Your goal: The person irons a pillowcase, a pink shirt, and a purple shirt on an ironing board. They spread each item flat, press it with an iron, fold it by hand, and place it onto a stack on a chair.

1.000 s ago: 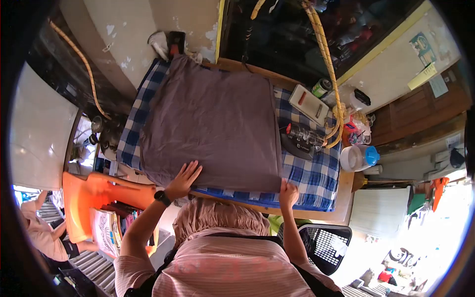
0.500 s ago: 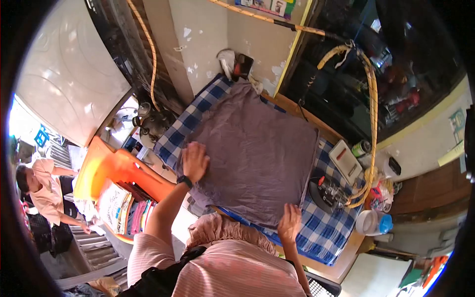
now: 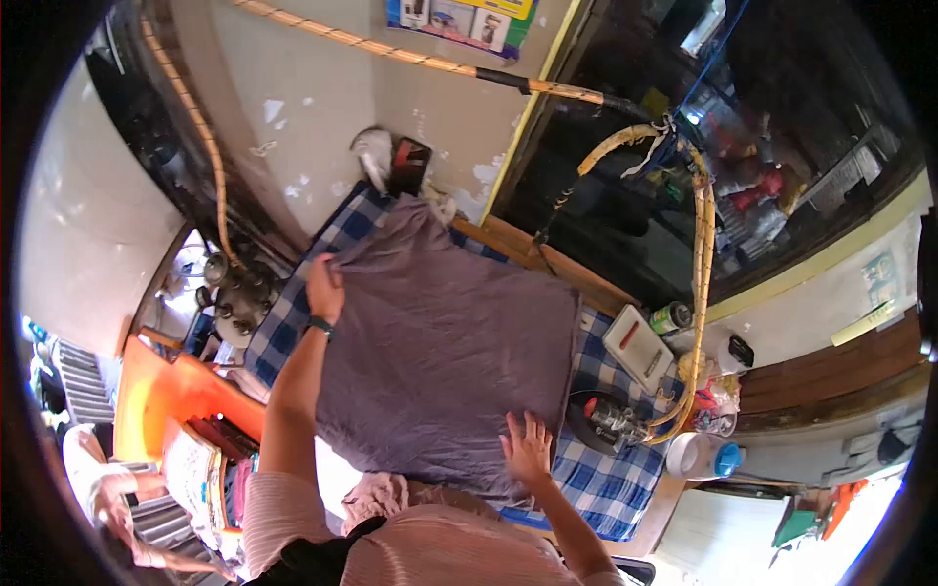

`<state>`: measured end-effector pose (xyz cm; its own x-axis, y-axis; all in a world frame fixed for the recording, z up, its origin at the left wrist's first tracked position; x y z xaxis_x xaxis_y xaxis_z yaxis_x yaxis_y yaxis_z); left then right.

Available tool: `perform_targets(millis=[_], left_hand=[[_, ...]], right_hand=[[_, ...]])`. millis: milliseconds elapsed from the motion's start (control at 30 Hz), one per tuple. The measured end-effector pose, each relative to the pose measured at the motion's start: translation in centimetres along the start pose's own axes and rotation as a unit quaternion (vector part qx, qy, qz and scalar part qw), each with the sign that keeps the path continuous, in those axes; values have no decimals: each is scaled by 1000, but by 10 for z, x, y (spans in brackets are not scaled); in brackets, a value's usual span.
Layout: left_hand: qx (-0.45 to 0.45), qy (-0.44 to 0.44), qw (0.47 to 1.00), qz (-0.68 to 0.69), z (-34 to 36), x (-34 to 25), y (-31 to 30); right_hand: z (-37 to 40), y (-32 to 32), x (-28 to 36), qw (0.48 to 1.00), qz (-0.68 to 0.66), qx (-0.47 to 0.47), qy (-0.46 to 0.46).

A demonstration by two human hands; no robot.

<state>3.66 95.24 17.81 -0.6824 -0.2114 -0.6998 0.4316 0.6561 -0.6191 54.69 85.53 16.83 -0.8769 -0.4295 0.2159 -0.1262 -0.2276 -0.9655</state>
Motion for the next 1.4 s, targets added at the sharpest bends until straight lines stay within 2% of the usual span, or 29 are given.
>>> perform_targets(millis=[33,100,133,167,200,233,300,367,433,500,567,600,667,733,800,833,900,933,967,1033,1067,1100,1133,1167,1200,1233,1267,1333,1400], left_hand=[[-55,26,996,-62,-5,1,-10],[-76,-17,949,-305,-7,22,2],[-69,-19,951,-299,-12,16,12],[-83,58,956,-276,-21,-9,15],[-97,135,953,-252,-29,-32,20],[-91,135,955,-250,-40,-41,32],[56,147,967,-199,-61,-57,83],[92,147,961,-216,-73,-51,116],[124,140,953,-238,-81,-41,135],[88,168,960,-204,-84,-42,135],[89,113,971,-192,-90,-29,129],[93,57,979,-174,-95,-23,120],[102,-12,982,-157,-101,-18,108],[34,123,979,-157,-100,-35,102],[59,108,979,-161,-100,-30,116],[78,105,978,-164,-102,-29,122],[103,96,973,-184,-104,-32,131],[126,97,967,-199,-109,-30,135],[121,109,965,-205,-115,-32,130],[125,127,964,-197,-113,-49,127],[149,57,967,-199,-109,-52,124],[108,107,975,-161,-98,-71,117],[58,187,963,-185,-74,-97,108],[101,202,963,-147,-43,-119,108],[146,215,959,-110,-5,-141,105],[211,244,942,-95,42,-158,109],[277,272,918,-82,94,-171,112],[367,305,877,-60,182,-192,111],[363,350,862,-51,251,-202,108]], right_hand=[[-13,-4,-8,999,-19,39,16],[-42,-44,-35,992,-117,-54,9],[-67,-73,-50,986,-147,-73,35],[-91,-106,-61,976,-130,-171,-14],[-115,-121,-85,972,-150,-177,32],[-144,-130,-109,975,-104,-183,74],[-200,-131,-149,972,-105,-189,90],[-241,-112,-189,962,-114,-210,129],[-268,-88,-204,971,-93,-165,148],[-287,-70,-214,977,-73,-116,166],[-298,-60,-222,981,72,-44,175],[-304,-54,-238,982,75,-34,169],[-286,-51,-308,927,-37,-151,342],[-277,-43,-317,900,-105,-189,377],[-263,-33,-330,812,-255,-286,441],[-266,-39,-316,815,-254,-281,437],[-266,-64,-263,861,-76,-179,469],[-271,-72,-248,878,-44,-241,411],[-275,-70,-245,875,-57,-247,414],[-282,-107,-204,883,212,-230,351],[-279,-123,-183,889,194,-289,298],[-266,-141,-149,888,182,-345,243],[-253,-138,-126,908,164,-309,233],[-242,-129,-102,925,143,-274,221],[-208,-121,-47,919,173,-350,57],[-176,-85,-14,944,138,-296,-40],[-143,-43,5,983,28,-165,-76],[-65,-19,23,988,-33,-126,-82],[9,-3,-41,971,-20,-120,204]])
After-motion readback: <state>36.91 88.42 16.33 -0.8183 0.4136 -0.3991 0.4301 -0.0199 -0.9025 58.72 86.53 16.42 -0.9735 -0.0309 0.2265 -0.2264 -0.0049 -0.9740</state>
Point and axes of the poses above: each hand's wrist, its own z-axis away from the middle knuckle, its own y-axis out of the palm, x = y × z, the point moved 10 cm from there along -z, towards the middle knuckle, and after that the axes turned 5 degrees about x, right-handed, at the moved point
